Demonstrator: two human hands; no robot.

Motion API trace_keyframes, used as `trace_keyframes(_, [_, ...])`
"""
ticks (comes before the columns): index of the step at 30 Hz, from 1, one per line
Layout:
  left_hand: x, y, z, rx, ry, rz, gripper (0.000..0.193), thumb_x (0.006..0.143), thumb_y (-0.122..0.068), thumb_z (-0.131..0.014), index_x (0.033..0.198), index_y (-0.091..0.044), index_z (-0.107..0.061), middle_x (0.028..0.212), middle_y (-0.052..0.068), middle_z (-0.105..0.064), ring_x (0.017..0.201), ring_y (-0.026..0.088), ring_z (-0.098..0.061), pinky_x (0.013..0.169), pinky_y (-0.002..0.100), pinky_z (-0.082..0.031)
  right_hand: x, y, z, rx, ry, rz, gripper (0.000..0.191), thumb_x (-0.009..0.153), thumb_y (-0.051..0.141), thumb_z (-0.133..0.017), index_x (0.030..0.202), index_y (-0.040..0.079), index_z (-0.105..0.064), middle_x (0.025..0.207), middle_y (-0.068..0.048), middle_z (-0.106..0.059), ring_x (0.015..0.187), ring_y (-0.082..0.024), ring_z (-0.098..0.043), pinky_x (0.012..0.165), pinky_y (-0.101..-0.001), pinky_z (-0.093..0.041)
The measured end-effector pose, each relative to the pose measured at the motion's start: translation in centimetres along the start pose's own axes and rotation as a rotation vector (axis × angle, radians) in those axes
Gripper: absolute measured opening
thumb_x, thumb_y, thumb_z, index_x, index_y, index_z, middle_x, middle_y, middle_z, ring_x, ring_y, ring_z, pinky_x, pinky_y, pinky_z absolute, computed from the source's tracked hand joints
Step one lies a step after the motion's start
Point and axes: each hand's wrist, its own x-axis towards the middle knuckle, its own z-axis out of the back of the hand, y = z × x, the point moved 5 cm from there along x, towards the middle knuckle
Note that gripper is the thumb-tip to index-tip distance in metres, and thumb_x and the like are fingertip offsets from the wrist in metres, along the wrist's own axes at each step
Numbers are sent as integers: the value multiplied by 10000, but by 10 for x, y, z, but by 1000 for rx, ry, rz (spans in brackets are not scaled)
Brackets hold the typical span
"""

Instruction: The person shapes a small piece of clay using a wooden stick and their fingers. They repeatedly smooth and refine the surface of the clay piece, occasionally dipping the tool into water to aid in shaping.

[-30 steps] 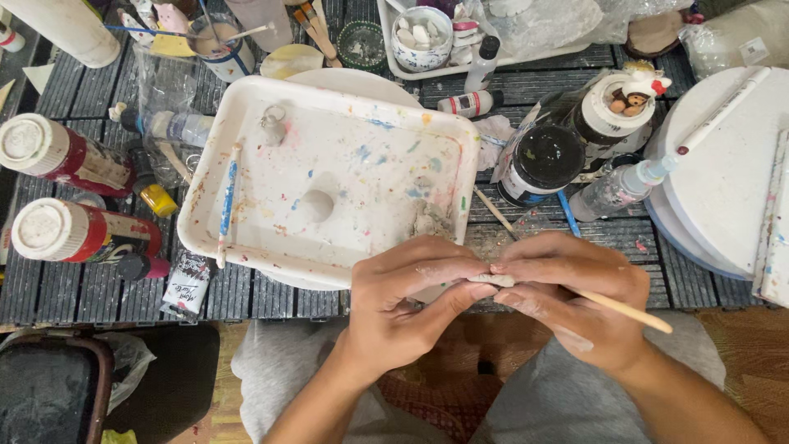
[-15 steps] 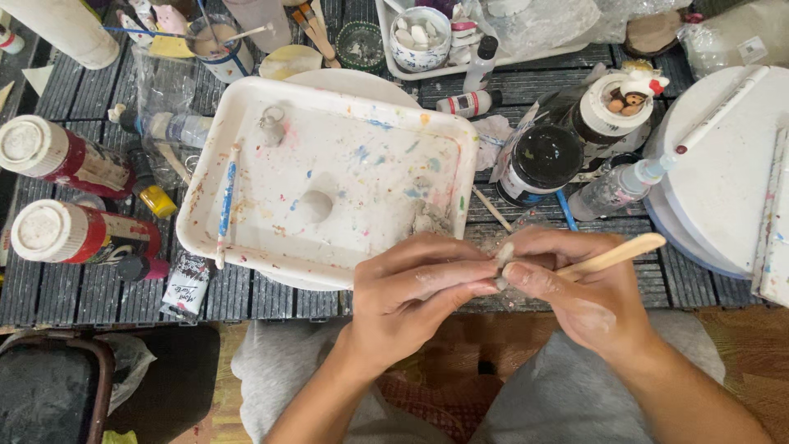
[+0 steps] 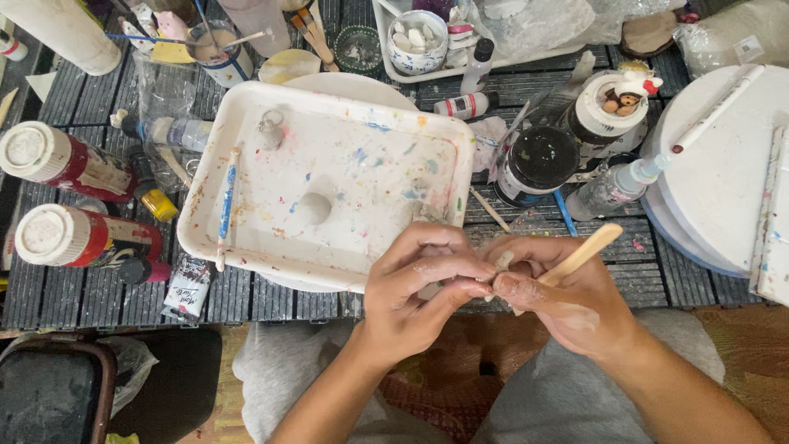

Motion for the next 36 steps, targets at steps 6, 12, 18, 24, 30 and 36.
trace_keyframes(6, [-6,8,-3,-105,-18,61,166,947,-38,-803,1105,-54,-755,1138,68,-620,941,130,-666,830,255,-580,-3,5,-7,-4,52,85,138,961,10,-703,1009,-115,-670,1157,-205,-661,924,-159,-621,759,-283,-492])
trace_keyframes(12, [-7,11,-8,-273,-36,124,141,968,-20,-805,1100,-38,-758,1130,73,-627,983,123,-615,867,243,-524,-4,8,-8,-58,44,107,136,962,11,-701,998,-118,-683,1138,-217,-672,967,-193,-646,814,-307,-519])
trace_keyframes(18, [-2,12,-2,-399,-22,207,248,952,-29,-775,1191,-17,-711,1177,104,-677,942,119,-616,853,244,-528,-6,31,-16,-513,-55,343,130,940,46,-704,1020,-56,-703,1115,-166,-710,837,-119,-658,688,-224,-527])
trace_keyframes(24, [-3,13,-5,-457,-33,321,123,1015,-13,-732,1134,14,-719,1130,110,-693,1038,154,-655,926,290,-554,-8,45,-32,-802,-102,522,204,897,28,-735,1092,-19,-700,1127,-144,-716,694,-44,-590,537,-175,-424])
trace_keyframes(30, [-7,12,-8,-490,-47,460,104,1055,-67,-683,1115,15,-703,1070,55,-667,949,92,-582,832,232,-488,-9,53,-37,-918,-122,559,202,890,27,-744,1084,-6,-696,1107,-124,-725,627,-11,-555,512,-178,-393])
trace_keyframes(36, [-9,19,-7,-415,-46,661,183,1018,-172,-682,1097,-10,-711,936,-6,-665,777,35,-537,597,188,-433,-6,55,-38,-952,-86,568,192,908,28,-743,1090,-6,-692,1113,-121,-720,740,-56,-643,585,-197,-473])
